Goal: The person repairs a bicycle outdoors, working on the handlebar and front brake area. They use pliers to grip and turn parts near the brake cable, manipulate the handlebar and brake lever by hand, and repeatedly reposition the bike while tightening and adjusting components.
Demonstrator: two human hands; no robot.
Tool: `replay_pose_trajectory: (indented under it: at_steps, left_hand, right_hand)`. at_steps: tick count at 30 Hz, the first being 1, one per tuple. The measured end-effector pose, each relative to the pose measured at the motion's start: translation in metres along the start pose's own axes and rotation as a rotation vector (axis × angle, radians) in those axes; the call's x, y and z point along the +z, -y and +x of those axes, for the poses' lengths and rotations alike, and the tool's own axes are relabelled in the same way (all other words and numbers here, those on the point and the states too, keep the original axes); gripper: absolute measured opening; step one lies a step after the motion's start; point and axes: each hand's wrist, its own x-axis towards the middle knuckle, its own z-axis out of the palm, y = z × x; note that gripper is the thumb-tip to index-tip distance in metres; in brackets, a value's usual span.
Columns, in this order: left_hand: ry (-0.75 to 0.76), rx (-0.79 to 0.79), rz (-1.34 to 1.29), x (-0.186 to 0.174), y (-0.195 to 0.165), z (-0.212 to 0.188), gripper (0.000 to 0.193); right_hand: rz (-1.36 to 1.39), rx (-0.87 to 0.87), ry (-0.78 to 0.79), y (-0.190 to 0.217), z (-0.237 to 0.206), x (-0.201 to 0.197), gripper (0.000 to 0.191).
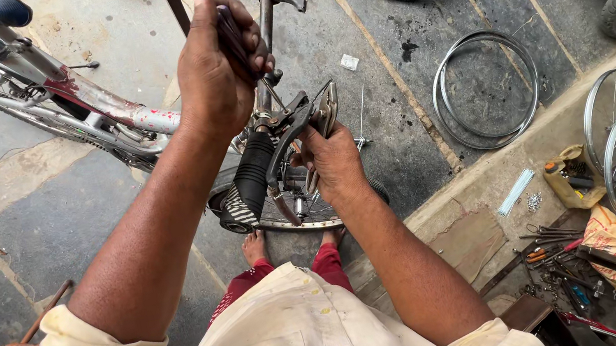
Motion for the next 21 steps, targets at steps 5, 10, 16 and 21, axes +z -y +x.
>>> replay_pose_trajectory:
  at_steps: [5,10,16,21]
  left_hand:
    - [0.040,-0.034,0.059,0.001,0.002,0.011,0.047]
    - [-0.039,-0.041,0.080,0.001,0.013,0.022,0.044]
    - [-0.239,-0.002,0.251,-0.014,0.019,0.029,0.039]
    - [-0.195,0.072,0.336,-0.045,0.008,0.028,0.036]
  right_hand:
    - [0.031,0.001,0.044,0.001,0.000,0.000,0.036]
    - [-0.010,0.089,0.062,-0.009,0.002,-0.015,0.025]
    - [-0.547,0.474,0.018,-0.053,-0.035,-0.072,0.025]
    - [-0.633,0.236,0.122,-0.068,-0.057,-0.092,0.026]
